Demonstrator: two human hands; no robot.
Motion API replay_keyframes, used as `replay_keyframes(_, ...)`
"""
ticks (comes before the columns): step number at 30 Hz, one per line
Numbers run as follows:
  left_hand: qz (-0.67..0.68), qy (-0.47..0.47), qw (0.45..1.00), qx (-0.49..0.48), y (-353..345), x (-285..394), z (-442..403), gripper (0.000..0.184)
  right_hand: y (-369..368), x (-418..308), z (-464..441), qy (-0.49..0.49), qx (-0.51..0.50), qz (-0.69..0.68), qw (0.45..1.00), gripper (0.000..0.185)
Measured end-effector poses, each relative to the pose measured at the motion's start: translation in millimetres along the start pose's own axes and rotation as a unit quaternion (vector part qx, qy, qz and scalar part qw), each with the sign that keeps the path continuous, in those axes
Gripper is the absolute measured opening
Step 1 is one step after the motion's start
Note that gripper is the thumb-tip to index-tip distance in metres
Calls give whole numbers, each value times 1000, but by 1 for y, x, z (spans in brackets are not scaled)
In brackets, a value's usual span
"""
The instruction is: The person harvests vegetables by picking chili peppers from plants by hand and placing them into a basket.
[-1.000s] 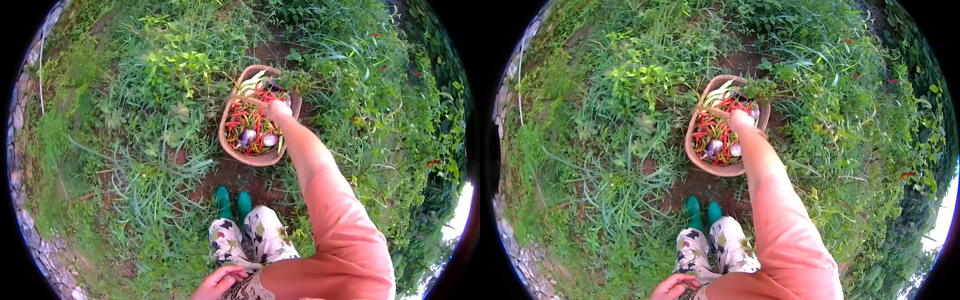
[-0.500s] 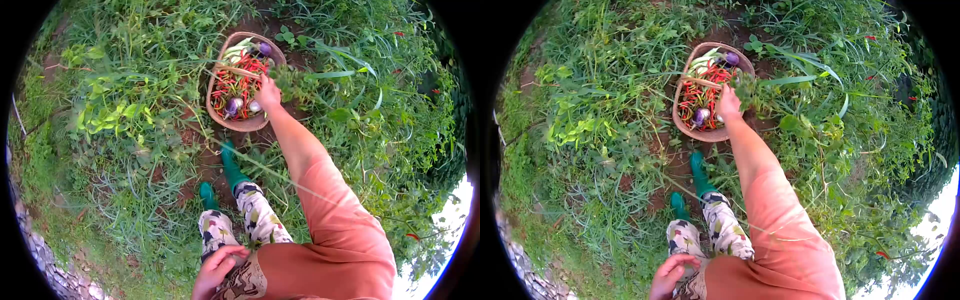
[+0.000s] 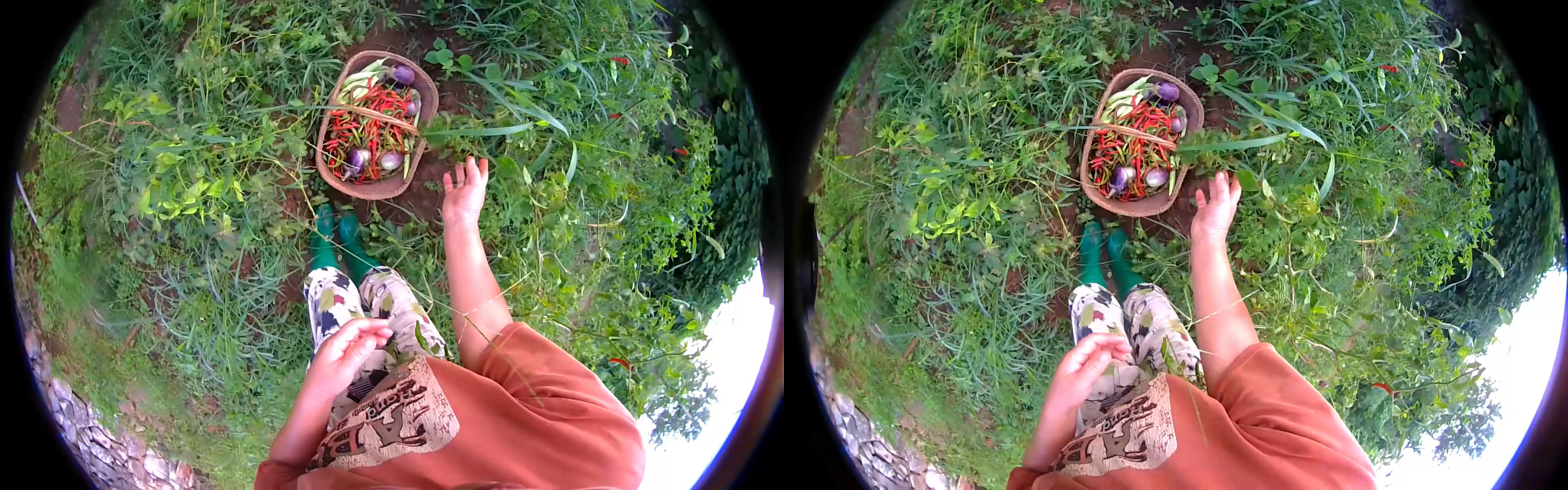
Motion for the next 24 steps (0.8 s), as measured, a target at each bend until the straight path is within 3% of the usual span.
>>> replay_keyframes(2,-9,12,1000,5,3,2,-10,25,-13,-13,9,-10,-5,-19,1000,80)
replay_keyframes(4,-29,-14,999,-8,5,8,-23,25,-4,-20,2,-28,57,-104,993,77)
replay_keyframes(7,-52,-29,998,-16,9,17,-40,24,-20,-43,-2,24,-8,-97,995,44)
replay_keyframes(10,-54,-42,998,1,7,29,-47,23,-38,-51,7,-21,-87,-147,985,32)
replay_keyframes(11,-45,-46,998,5,5,32,-49,22,-40,-54,24,-41,-66,-143,987,30)
replay_keyframes(16,-62,-74,994,49,-11,67,-56,22,-60,-91,130,-80,-176,-231,954,29)
replay_keyframes(18,-51,-107,990,79,-22,91,-59,21,-68,-106,176,-106,-254,-240,931,26)
replay_keyframes(20,-53,-172,981,65,-47,123,-53,20,-55,-121,210,-115,-238,-276,924,22)
replay_keyframes(22,-31,-221,974,35,-75,149,-42,18,-55,-123,251,-191,-307,-332,871,20)
replay_keyframes(24,-133,-348,928,-10,-108,186,-20,18,-45,-129,275,-202,-299,-325,874,19)
Point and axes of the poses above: each hand's wrist, its own z-axis away from the middle knuckle, its own y-axis out of the back of the hand, x = y × z, the point moved 10 cm from there along -z, towards the middle knuckle, and after that the axes turned 14 degrees about -y, right-handed, at the moved point
